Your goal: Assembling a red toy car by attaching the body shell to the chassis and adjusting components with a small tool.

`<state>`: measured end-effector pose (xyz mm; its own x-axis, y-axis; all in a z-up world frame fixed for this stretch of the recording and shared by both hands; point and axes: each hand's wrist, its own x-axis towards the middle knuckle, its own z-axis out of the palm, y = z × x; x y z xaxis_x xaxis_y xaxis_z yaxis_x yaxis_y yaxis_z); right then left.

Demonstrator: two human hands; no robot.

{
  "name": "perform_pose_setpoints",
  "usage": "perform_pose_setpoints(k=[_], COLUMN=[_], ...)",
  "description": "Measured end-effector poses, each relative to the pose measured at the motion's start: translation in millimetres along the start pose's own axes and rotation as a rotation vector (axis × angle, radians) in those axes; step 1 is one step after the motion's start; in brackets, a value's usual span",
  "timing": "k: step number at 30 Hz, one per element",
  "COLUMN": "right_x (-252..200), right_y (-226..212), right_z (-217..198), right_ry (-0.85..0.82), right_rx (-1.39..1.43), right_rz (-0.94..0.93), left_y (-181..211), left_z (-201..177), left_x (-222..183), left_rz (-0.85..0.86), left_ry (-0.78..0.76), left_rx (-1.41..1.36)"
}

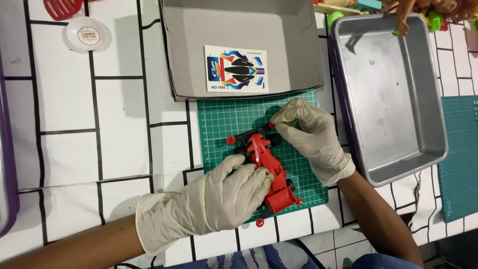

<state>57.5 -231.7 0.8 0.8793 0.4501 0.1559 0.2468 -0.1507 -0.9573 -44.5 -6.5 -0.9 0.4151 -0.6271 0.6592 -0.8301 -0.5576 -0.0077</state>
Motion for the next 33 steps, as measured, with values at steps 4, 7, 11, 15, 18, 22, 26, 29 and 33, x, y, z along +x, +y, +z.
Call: perform_pose_setpoints(k=[4, 7, 11, 15, 18, 22, 26, 29, 33], right_x=[0.9, 1.2, 0.9, 1.5, 1.7, 2.2, 2.3, 3.2, 4.3], right_y=[1.1, -3.2, -6.2, -4.4, -3.9, -4.9, -9.2, -9.0, -5.2], right_z=[-1.7, 0.7, 2.3, 1.8, 0.1, 2.2, 3.8, 5.7, 5.2], right_ry=[-0.036, -0.025, 0.007, -0.009, -0.024, -0.008, -0.005, 0.003, -0.018], right_rx=[-0.027, -0.054, -0.038, -0.062, -0.066, -0.079, -0.089, -0.182, -0.317], right_rz=[-0.017, 0.046, 0.091, 0.043, 0.002, -0.017, 0.009, -0.039, -0.168], left_y=[-0.5, 0.2, 0.5, 0.6, 0.9, 0.2, 0.4, 0.5, 0.3], left_z=[-0.7, -0.4, -0.5, -0.9, 0.9, -0.7, 0.5, 0.7, -1.1], left_x=[1.1, 0.4, 0.5, 0.0, -0.9, 0.5, -1.0, -1.5, -0.3], left_rz=[-0.002, -0.007, -0.011, -0.009, -0.008, -0.014, -0.006, -0.004, -0.004], left_ry=[0.017, -0.001, 0.000, -0.005, -0.006, -0.001, -0.015, -0.010, -0.002], left_rx=[-0.002, -0.010, 0.011, 0.026, 0.016, 0.008, 0.012, 0.015, 0.026])
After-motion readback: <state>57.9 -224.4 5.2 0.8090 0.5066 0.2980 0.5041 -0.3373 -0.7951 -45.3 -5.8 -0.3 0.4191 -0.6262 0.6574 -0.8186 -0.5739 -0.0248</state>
